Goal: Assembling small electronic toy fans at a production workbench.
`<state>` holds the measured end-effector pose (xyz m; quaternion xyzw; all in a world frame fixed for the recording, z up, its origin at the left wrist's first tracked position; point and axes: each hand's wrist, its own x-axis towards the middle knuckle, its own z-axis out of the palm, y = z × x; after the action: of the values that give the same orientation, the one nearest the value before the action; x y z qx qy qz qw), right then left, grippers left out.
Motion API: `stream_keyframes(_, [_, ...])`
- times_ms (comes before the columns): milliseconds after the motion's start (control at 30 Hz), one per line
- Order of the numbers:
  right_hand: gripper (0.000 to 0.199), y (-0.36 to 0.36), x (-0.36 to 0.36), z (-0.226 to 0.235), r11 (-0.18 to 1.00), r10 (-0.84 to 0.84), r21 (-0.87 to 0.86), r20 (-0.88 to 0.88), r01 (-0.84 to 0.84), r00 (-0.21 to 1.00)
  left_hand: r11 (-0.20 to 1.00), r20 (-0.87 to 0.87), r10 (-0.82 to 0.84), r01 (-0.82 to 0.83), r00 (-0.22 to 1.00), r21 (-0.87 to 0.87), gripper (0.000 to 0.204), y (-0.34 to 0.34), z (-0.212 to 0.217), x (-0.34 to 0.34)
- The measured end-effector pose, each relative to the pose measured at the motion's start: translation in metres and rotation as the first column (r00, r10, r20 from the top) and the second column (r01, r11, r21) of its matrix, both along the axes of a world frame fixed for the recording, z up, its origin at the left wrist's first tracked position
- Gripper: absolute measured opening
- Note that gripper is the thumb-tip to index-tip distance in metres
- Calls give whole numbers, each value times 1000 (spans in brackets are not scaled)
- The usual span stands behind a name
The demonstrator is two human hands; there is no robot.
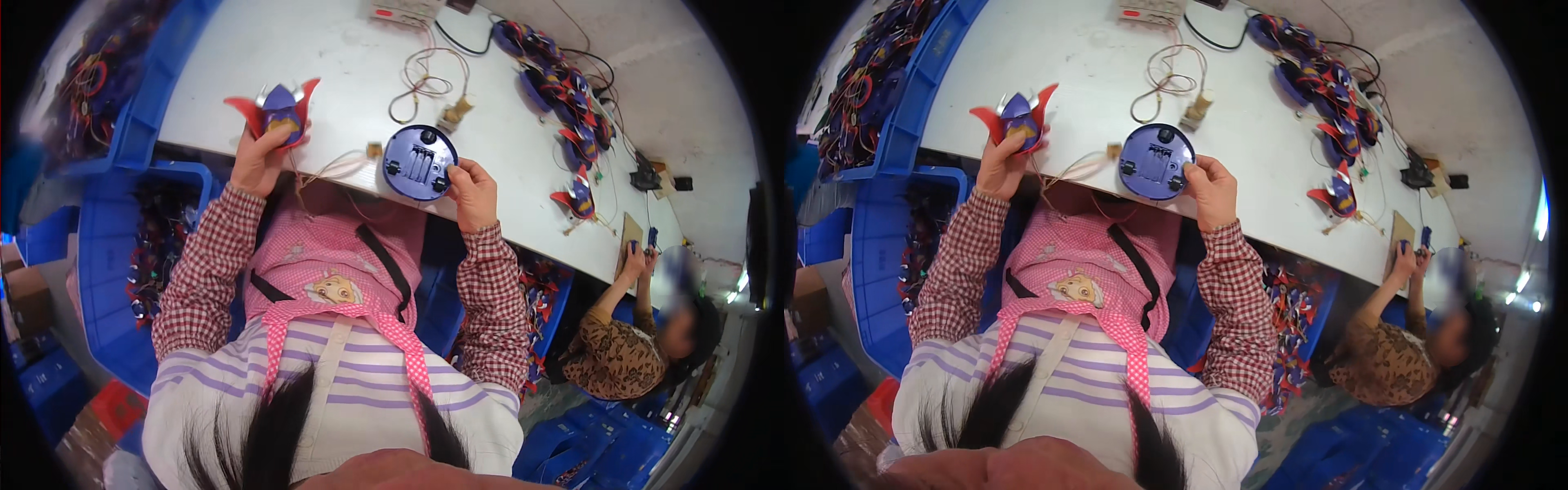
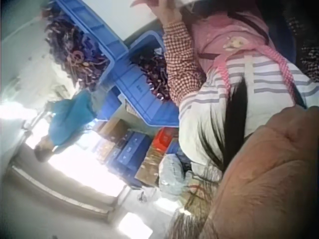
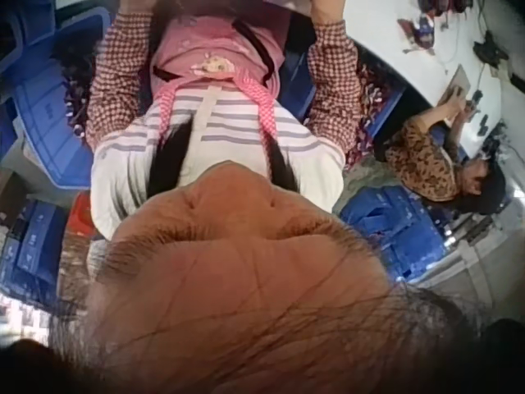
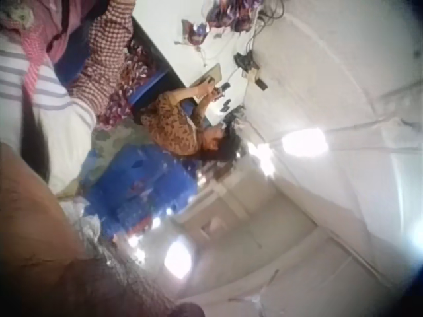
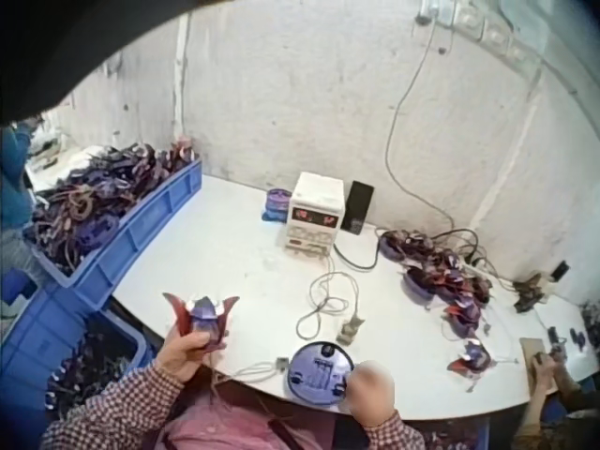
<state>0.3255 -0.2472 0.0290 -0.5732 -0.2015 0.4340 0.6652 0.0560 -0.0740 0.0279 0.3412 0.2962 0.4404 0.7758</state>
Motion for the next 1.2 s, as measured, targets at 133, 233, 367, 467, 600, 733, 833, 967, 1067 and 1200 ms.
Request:
stream_keyframes(133, [21,20,3,-1,980,46,-201,222,0,974,991,-318,99,-66,943,114,64,46,4,1])
stream_keyframes(233, [23,29,8,-5,973,43,-228,293,26,955,982,-341,42,25,939,189,62,82,-2,2])
stream_keyframes(367, [33,29,20,-10,934,168,-357,417,-9,893,948,-392,31,97,919,302,61,107,-19,8])
stream_keyframes(467, [46,30,34,-14,944,85,-265,770,196,633,858,-486,154,128,860,497,60,113,-29,13])
stream_keyframes(600, [52,70,44,2,969,-72,-74,830,235,554,773,-754,353,281,554,569,52,128,-29,9])
stream_keyframes(733, [42,92,52,6,986,-14,-99,754,134,657,702,-754,528,299,390,646,41,126,-35,-12])
stream_keyframes(833, [37,97,57,12,983,94,-183,653,35,752,651,-701,615,269,362,710,34,112,-36,-21])
stream_keyframes(967, [24,97,59,28,976,46,-205,527,75,849,483,-467,651,149,599,863,26,62,-4,-15])
stream_keyframes(1067, [23,86,45,45,994,39,-108,472,14,881,331,-473,589,339,656,881,26,53,11,23])
stream_keyframes(1200, [17,72,17,59,991,116,19,422,-136,899,229,-513,502,465,696,855,30,39,14,81])
